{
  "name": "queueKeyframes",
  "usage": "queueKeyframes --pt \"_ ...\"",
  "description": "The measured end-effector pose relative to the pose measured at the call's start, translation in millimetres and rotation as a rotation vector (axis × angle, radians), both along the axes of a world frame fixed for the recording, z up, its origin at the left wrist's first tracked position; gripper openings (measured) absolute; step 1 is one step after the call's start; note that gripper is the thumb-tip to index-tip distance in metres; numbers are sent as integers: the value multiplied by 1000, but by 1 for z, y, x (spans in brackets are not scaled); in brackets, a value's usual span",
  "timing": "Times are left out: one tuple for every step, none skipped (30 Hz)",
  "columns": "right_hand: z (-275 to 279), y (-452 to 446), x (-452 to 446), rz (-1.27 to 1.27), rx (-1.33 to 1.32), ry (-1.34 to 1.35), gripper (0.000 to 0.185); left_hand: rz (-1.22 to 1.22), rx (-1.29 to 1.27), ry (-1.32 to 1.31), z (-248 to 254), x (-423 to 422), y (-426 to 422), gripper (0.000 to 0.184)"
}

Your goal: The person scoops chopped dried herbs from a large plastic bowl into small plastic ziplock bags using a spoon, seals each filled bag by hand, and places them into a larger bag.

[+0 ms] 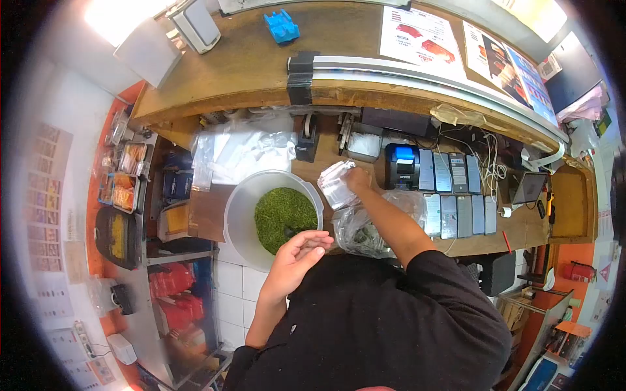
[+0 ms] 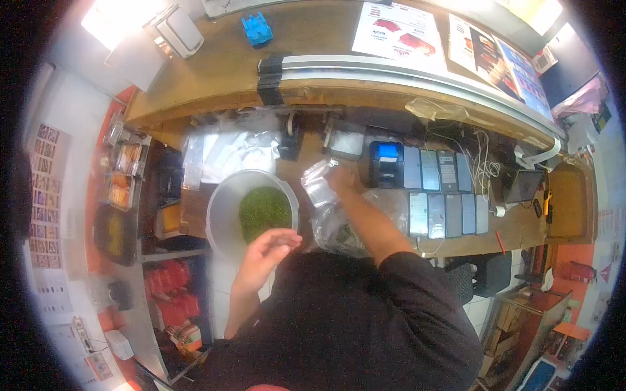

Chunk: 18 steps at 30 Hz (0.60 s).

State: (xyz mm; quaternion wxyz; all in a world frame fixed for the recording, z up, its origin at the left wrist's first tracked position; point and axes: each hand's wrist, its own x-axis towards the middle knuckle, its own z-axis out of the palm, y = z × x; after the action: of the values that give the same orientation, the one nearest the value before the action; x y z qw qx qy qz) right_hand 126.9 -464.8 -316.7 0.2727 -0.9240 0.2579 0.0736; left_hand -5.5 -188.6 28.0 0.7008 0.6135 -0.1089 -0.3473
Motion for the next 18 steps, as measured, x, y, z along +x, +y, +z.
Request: queueKeyframes --pt "-10 -4 2 18 -8 -43 40 20 -11 26 -3 -1 3 28" --pt "-19 -7 4 36 -18 -84 38 39 -24 52 -6 -1 6 28" --pt "-9 -8 3 37 -19 -81 38 40 -25 55 -9 -2 9 28" --pt "13 -9 0 56 48 -54 35 51 -22 80 -11 -2 11 28" --pt "32 -10 -3 74 114 -28 32 61 -19 105 -13 -2 12 27" --pt "47 -13 -5 73 113 -27 32 60 -20 106 -14 -2 13 27" --pt "57 -17 -7 142 127 -65 31 52 -7 97 -16 -2 14 28" --pt "67 -20 -8 210 139 -104 30 45 5 87 -16 -1 13 30" --pt "69 -21 -10 209 136 -107 30 44 2 83 -14 0 12 30" --pt "71 -22 -12 192 106 -185 31 45 3 84 -12 1 10 29" --pt "73 -24 -12 175 76 -264 31 47 3 85 -10 3 7 29" --pt "71 -28 -9 175 71 -270 31 46 -2 78 -11 6 5 29" --pt "66 -31 -6 228 87 -207 29 38 4 35 -13 9 3 28" --pt "61 -36 -3 280 102 -142 27 31 9 -8 -15 12 0 28" --pt "65 -38 -5 278 96 -147 27 28 4 -13 -13 14 -4 28" --pt "68 -40 -8 359 87 -141 27 32 30 -37 -9 16 -8 30" --pt "71 -42 -12 437 75 -137 26 34 54 -65 -7 20 -12 32" --pt "90 -37 -19 326 211 -169 25 21 39 -85 -5 23 -15 32"
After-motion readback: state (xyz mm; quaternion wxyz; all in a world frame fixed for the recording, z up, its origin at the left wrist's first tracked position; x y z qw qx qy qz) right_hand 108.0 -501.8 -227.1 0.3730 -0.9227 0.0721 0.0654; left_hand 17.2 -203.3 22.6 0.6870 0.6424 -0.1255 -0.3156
